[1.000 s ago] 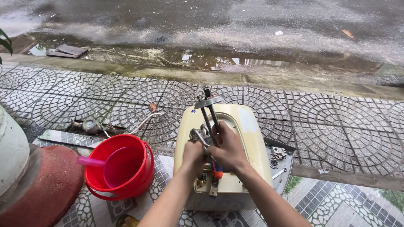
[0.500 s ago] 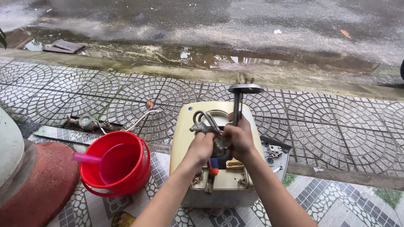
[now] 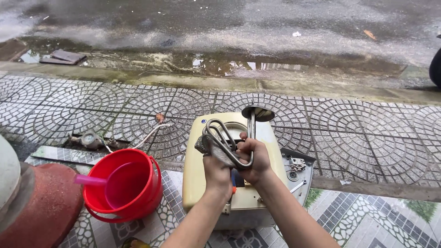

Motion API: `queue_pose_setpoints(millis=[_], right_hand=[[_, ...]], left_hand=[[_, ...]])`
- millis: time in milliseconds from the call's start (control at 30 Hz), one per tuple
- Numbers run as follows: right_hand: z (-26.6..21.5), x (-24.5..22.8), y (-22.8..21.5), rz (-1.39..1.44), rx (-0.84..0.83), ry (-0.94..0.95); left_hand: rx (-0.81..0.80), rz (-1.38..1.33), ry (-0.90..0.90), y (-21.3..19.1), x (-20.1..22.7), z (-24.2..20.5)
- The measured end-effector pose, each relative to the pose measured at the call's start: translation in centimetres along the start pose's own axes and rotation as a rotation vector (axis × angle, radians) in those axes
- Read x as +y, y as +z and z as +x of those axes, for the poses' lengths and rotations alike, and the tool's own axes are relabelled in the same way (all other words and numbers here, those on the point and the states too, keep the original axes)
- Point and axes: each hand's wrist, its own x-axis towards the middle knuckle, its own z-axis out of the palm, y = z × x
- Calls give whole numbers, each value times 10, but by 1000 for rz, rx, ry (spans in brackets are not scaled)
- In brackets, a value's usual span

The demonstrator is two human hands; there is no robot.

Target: Cleaning the heating element and internal housing of a water heater using a cloth.

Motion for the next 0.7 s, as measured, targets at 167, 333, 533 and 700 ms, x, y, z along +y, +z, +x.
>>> queue_pose_setpoints(millis=[167,333,533,700], right_hand=[[8,9,-5,42,159,13],[23,14,-26,-55,327,56],[9,3,-7,-795,309,71],[-20,-38,37,-1056,287,-466]], left_hand=[[-24,257,78,56,128,-104],[-63,565,14,52,145,-100],[83,775,124,46,156,-87],[-62,963,331,30,129,-62]])
